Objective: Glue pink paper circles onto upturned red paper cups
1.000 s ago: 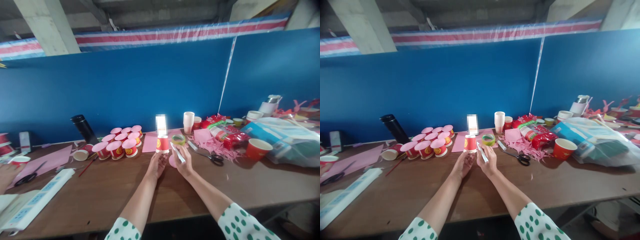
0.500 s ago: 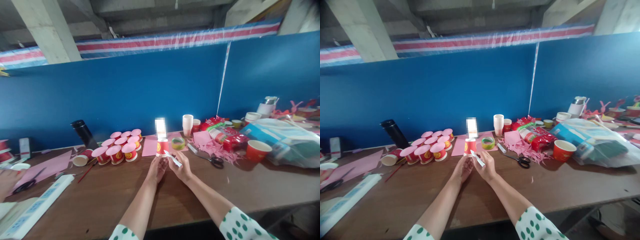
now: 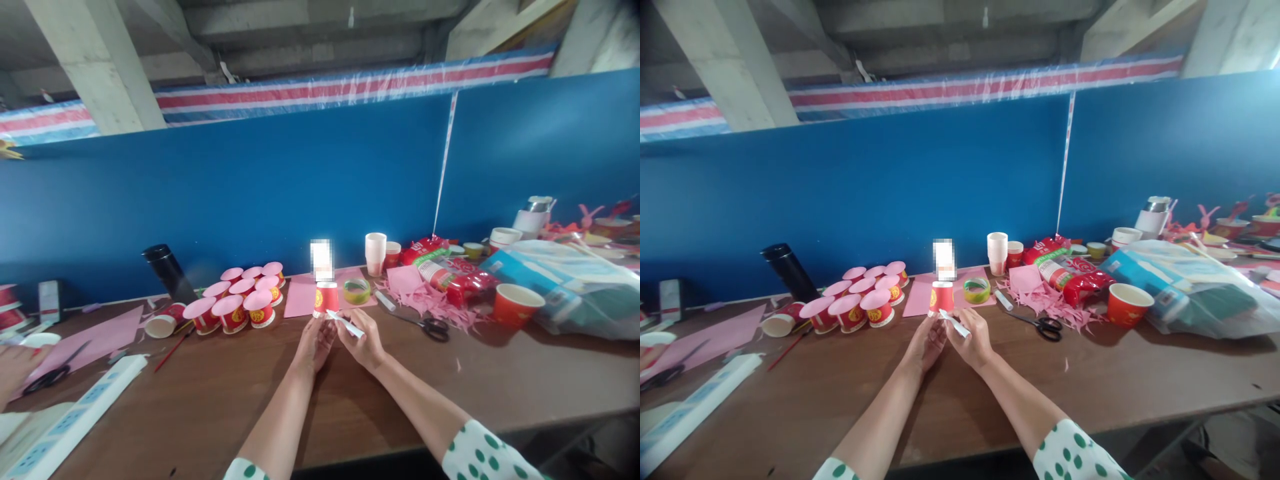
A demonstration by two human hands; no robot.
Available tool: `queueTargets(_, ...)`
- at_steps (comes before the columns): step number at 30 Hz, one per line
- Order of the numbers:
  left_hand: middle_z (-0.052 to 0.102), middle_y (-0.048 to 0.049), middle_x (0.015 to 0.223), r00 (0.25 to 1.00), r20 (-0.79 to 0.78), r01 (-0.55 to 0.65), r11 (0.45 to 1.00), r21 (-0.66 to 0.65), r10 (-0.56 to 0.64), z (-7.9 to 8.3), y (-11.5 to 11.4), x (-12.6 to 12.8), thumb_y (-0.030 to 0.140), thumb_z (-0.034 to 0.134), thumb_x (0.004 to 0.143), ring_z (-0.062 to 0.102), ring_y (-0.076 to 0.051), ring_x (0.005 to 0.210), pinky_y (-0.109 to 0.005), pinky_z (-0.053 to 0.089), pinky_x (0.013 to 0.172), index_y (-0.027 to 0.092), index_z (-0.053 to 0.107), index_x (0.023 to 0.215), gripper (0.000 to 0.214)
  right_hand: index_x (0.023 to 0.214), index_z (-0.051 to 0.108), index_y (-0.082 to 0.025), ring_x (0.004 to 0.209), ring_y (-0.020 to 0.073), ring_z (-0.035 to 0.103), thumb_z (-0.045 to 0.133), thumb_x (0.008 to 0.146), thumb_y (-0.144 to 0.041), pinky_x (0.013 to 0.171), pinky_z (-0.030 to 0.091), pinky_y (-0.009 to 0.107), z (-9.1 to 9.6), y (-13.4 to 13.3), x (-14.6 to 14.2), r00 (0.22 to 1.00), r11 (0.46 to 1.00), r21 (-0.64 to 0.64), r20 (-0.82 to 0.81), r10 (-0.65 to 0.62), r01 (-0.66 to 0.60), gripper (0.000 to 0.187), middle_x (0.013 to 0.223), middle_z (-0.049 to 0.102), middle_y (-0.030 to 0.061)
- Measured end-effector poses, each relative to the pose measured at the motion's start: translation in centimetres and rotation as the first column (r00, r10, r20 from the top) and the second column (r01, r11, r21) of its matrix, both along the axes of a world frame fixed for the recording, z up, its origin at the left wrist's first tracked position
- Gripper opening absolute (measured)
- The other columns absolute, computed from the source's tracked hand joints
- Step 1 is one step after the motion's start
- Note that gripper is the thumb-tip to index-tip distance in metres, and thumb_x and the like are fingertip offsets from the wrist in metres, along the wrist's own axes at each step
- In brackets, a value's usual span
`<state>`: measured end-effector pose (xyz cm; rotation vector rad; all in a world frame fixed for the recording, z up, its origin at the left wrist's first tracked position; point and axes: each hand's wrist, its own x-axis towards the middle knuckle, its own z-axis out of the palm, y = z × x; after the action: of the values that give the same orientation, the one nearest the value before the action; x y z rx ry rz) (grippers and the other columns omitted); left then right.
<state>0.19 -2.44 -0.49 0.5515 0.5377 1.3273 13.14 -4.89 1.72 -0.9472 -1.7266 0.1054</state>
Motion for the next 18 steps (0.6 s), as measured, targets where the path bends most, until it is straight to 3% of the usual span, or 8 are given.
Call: queueTargets(18, 0.067, -0.0028, 0.072, 0.999, -0.038, 0.024, 1.000, 0.019, -0.024, 0.14, -0.22, 0.10, 0.019, 0.066, 0.070, 0.062, -0.009, 0.063, -0.018, 0.050, 0.061, 0.013, 0.062, 0.083, 0.016, 0.079, 0.055, -0.019, 0.068, 0.0157, 0.056, 0.047, 0.082, -0.022, 0.066, 0.043, 0.027, -0.32, 0.48, -0.03, 0.999, 0.998, 0.051, -0.026, -0.028, 0.030, 0.009, 0.069, 0.061, 0.0022)
